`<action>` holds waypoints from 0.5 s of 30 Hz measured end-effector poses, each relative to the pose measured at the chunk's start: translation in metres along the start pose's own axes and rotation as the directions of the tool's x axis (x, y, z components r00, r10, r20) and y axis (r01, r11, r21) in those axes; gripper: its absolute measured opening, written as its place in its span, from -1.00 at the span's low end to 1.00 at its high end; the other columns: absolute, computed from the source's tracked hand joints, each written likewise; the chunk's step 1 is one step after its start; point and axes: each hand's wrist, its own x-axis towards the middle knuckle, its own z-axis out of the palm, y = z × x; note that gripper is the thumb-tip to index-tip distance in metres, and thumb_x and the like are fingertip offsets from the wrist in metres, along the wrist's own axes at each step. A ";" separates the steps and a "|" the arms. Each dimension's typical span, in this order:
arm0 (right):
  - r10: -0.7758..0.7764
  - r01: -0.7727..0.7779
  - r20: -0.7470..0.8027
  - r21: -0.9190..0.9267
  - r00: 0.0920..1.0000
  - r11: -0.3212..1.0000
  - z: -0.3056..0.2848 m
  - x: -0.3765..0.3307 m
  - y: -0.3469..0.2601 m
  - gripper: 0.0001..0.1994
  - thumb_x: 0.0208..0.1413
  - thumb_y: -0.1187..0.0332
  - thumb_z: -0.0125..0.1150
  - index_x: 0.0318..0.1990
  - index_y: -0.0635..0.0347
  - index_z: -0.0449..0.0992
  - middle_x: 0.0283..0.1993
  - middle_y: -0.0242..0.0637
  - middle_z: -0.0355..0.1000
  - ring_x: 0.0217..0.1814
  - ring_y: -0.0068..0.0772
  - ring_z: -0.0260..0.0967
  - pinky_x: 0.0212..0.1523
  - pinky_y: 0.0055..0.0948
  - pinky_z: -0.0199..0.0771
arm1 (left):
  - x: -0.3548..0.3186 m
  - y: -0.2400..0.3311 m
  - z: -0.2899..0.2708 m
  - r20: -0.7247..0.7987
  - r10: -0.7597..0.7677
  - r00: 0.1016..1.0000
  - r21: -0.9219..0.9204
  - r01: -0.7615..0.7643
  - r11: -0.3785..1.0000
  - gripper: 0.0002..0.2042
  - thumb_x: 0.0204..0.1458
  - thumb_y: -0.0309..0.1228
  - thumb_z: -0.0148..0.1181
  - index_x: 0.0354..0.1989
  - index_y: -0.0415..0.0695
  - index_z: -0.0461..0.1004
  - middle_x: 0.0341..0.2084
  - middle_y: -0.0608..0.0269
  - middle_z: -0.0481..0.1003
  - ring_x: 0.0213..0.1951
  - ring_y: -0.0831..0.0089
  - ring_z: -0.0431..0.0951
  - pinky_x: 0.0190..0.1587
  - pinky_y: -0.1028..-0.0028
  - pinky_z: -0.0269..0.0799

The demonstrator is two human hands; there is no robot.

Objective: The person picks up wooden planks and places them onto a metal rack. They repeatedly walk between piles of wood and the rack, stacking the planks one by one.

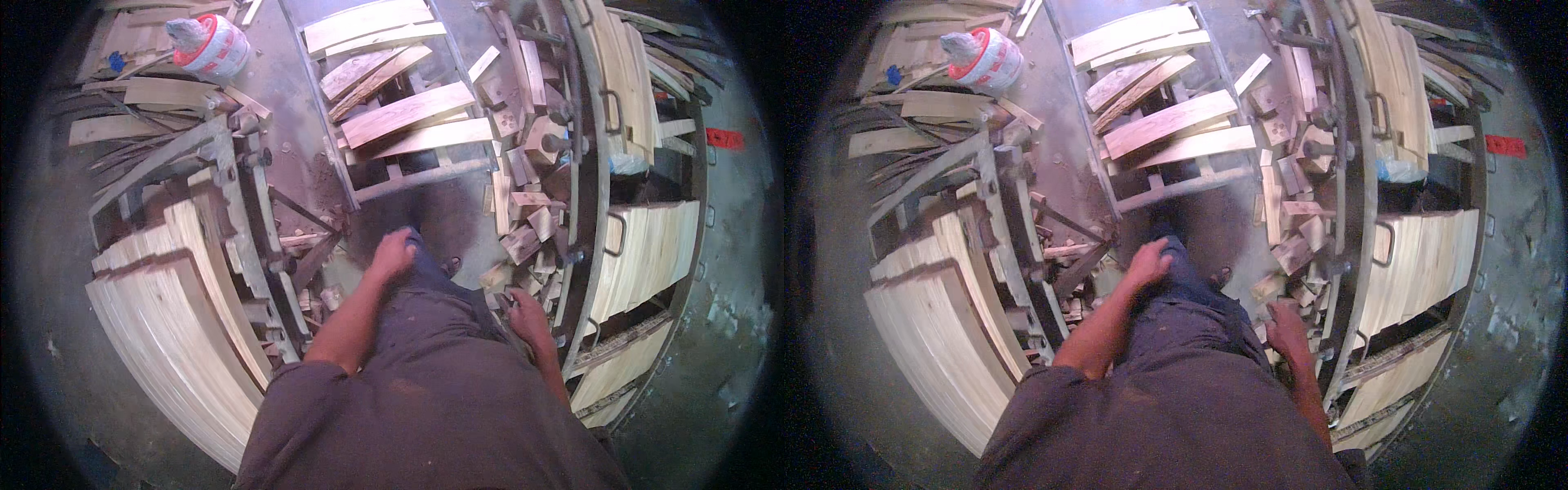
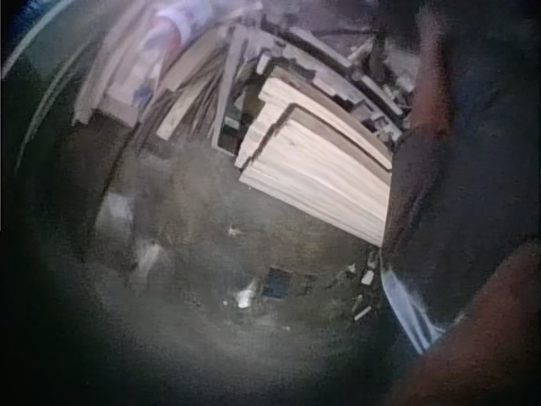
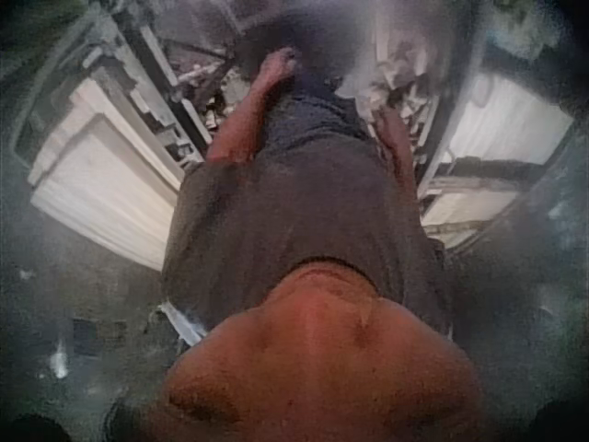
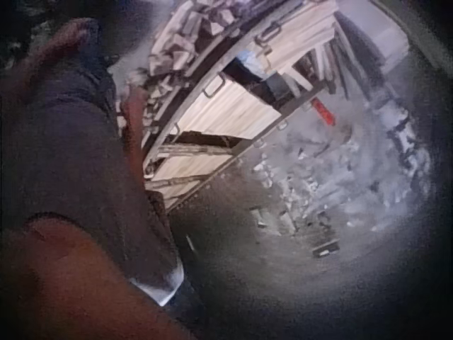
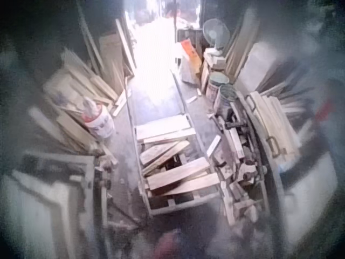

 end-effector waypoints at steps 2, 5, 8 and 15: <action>0.047 -0.045 -0.019 0.090 0.999 0.995 -0.021 0.025 -0.024 -0.55 0.07 0.47 0.16 0.17 0.25 0.39 0.08 0.03 0.46 0.13 -0.03 0.44 0.15 -0.21 0.40 | 0.057 -0.003 -0.031 -0.050 0.045 0.998 0.106 -0.039 0.994 -0.50 -0.06 -0.39 0.18 0.13 -0.24 0.43 0.00 -0.19 0.47 0.08 -0.12 0.43 0.19 0.11 0.33; 0.093 -0.073 -0.045 0.328 0.995 0.942 -0.046 0.056 -0.066 -0.56 0.04 0.44 0.18 0.13 0.30 0.41 0.12 0.03 0.43 0.15 0.06 0.41 0.17 -0.22 0.37 | 0.142 0.003 -0.093 -0.061 -0.007 0.998 0.240 0.022 0.970 -0.53 -0.10 -0.43 0.18 0.07 -0.26 0.41 0.07 -0.17 0.39 0.09 -0.12 0.38 0.21 0.10 0.30; 0.249 -0.219 -0.010 0.446 0.968 0.868 -0.072 0.072 -0.105 -0.57 0.05 0.46 0.18 0.13 0.30 0.42 0.10 0.00 0.45 0.12 -0.05 0.45 0.15 -0.25 0.39 | 0.209 -0.009 -0.133 -0.113 -0.044 0.993 0.343 0.080 0.936 -0.34 -0.08 -0.34 0.26 0.27 -0.18 0.24 0.27 -0.17 0.20 0.27 -0.10 0.22 0.32 0.10 0.17; 0.415 -0.411 0.057 0.313 0.908 0.856 -0.070 0.082 -0.112 -0.57 0.06 0.45 0.19 0.13 0.27 0.43 0.01 -0.01 0.51 0.04 -0.09 0.49 0.11 -0.23 0.43 | 0.295 -0.018 -0.170 0.056 -0.058 0.997 0.605 0.012 0.796 -0.17 -0.16 -0.28 0.39 0.36 -0.01 0.14 0.34 -0.16 0.11 0.34 -0.15 0.13 0.34 0.01 0.08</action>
